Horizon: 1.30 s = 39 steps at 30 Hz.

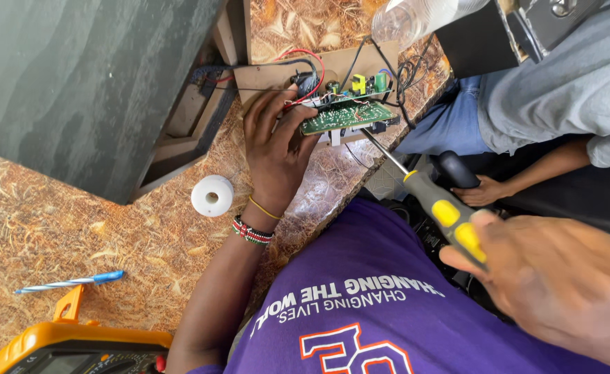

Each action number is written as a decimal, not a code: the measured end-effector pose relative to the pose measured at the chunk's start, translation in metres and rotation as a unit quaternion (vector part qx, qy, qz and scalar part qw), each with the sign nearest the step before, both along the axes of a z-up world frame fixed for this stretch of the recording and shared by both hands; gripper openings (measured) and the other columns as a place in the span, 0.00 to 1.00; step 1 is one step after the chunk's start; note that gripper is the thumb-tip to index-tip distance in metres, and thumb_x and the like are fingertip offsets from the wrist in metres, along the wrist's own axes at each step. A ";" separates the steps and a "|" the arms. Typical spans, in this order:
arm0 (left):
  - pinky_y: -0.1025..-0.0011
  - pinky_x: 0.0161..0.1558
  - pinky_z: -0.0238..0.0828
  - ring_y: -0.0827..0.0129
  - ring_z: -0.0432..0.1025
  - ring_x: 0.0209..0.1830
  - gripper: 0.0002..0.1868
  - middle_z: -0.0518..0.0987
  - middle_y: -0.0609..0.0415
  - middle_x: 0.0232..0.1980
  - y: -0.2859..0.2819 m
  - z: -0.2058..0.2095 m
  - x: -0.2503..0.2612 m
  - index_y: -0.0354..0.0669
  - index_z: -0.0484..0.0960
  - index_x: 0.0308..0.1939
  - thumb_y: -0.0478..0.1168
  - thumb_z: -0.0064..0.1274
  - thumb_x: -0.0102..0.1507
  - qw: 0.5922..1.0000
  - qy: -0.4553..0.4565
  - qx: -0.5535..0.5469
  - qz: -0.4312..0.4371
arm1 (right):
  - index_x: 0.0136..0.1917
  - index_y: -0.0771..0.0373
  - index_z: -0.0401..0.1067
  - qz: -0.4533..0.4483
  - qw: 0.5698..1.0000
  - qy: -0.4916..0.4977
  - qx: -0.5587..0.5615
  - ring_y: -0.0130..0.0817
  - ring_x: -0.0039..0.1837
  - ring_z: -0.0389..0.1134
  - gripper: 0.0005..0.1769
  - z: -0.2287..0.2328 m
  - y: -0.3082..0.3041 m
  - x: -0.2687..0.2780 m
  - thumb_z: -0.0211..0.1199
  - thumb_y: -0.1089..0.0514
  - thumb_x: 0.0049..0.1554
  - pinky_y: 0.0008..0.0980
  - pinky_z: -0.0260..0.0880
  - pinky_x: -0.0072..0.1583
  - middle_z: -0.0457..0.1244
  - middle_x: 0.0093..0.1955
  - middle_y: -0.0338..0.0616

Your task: The person uses a screwdriver to work on a green circuit board attached to a wooden base, then places the assembly into a black speaker enclosure. They also handle a multimeter and a roll of solder.

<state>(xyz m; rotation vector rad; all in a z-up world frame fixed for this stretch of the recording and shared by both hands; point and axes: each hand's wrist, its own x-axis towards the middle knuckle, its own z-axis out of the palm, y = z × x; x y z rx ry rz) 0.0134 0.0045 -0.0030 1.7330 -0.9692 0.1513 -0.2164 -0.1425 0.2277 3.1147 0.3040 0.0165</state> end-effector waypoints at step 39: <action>0.51 0.70 0.65 0.48 0.67 0.65 0.10 0.75 0.49 0.62 0.001 0.004 0.003 0.43 0.84 0.49 0.43 0.61 0.67 1.000 0.014 0.007 0.003 | 0.65 0.62 0.63 0.018 0.998 0.026 0.047 0.51 0.47 0.71 0.17 0.002 -0.013 0.013 0.51 0.64 0.63 0.45 0.72 0.50 0.67 0.50 0.52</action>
